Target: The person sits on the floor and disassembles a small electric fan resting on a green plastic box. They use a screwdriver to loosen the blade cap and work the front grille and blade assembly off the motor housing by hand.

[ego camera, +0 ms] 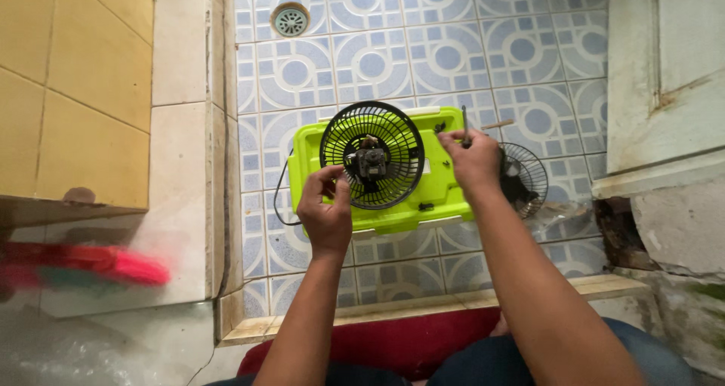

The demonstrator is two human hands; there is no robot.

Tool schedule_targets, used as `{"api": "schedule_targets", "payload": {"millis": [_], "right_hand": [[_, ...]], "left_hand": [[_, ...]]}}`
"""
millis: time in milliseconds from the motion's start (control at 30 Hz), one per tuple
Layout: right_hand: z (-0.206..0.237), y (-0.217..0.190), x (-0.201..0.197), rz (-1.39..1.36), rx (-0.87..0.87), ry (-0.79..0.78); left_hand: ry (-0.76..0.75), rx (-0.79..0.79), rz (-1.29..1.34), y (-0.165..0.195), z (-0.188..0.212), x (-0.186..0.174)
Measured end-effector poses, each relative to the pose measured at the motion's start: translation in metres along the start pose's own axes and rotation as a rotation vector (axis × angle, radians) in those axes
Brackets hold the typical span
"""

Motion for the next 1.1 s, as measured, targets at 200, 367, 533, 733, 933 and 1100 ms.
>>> {"api": "schedule_targets", "payload": {"millis": [200,367,533,733,933,1100], "right_hand": [[0.077,0.003,0.025,-0.649,0.442,-0.17],[0.106,0.005,0.047,-0.833,0.53,-0.242],[0.101,0.013,0.07,-0.885,0.545,-0.332],[0.103,0.007,0.093,-0.83,0.566,-0.44],[0.105,0.002,0.088,-0.669,0.548,-0.524],[0.102,0.004,0.087,-0.711,0.569,-0.508]], "left_hand": [[-0.399,-0.293,0.691,-0.008,0.005,0.037],[-0.576,-0.194,0.696,0.009,0.021,0.047],[-0.507,-0.208,0.67,0.008,0.022,0.05],[-0.408,-0.245,0.746,-0.008,0.011,0.036],[-0.409,-0.266,0.7,-0.006,0.007,0.035],[-0.494,-0.299,0.649,0.004,0.01,0.038]]}}
Point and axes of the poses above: each hand's wrist, its own z-axis away from the middle knuckle, its own x-axis out of the palm, y = z × x, the point moved 7 cm from there along -z, towards the middle knuckle, and after that the axes turned 13 degrees about -z, right-handed, at the moved point
